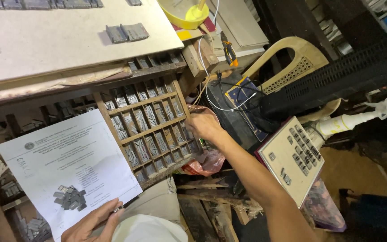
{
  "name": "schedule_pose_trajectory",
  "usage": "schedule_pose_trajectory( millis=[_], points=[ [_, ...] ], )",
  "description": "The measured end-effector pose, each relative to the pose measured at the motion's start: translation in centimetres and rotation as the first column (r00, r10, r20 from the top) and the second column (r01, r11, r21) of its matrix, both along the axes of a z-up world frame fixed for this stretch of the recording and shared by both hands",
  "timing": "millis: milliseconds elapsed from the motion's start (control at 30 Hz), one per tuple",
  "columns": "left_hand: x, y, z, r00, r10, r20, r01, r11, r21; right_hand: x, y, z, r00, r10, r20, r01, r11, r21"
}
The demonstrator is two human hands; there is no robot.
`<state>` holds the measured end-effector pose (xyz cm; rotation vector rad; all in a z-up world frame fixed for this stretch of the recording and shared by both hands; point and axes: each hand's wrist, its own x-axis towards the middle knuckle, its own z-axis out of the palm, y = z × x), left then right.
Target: Arranging individual metal type characters into a tray for letterpress printing while referring to a printed guide.
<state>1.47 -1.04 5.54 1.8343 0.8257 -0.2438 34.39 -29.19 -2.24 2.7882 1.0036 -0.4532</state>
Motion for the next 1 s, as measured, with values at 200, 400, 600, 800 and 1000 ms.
schedule_pose_trajectory(
  millis=[200,400,600,800,1000],
  points=[
    [0.0,-0.3,0.3,0.996,0.048,0.078,-0.047,0.999,-0.02,-1.5,-0.1,-1.4,0.995,0.046,0.088,-0.034,0.991,-0.132],
    [-0.3,-0.8,-0.2,0.974,0.117,0.196,-0.116,0.993,-0.017,-2.6,-1.1,-2.0,0.992,0.012,0.122,-0.01,1.0,-0.013],
    [0.0,-0.1,1.1,0.997,0.054,0.048,-0.052,0.998,-0.041,-2.4,-1.3,-3.5,0.99,-0.025,0.138,0.026,1.0,-0.006],
    [-0.8,-0.5,-0.5,0.956,0.142,0.256,-0.143,0.99,-0.018,-3.3,-0.9,-3.8,0.988,-0.116,0.1,0.127,0.986,-0.105],
    [-1.2,-0.6,-1.4,0.904,0.109,0.414,-0.13,0.991,0.025,-1.6,-1.2,-6.0,0.992,-0.06,0.109,0.08,0.98,-0.181]
  ],
)
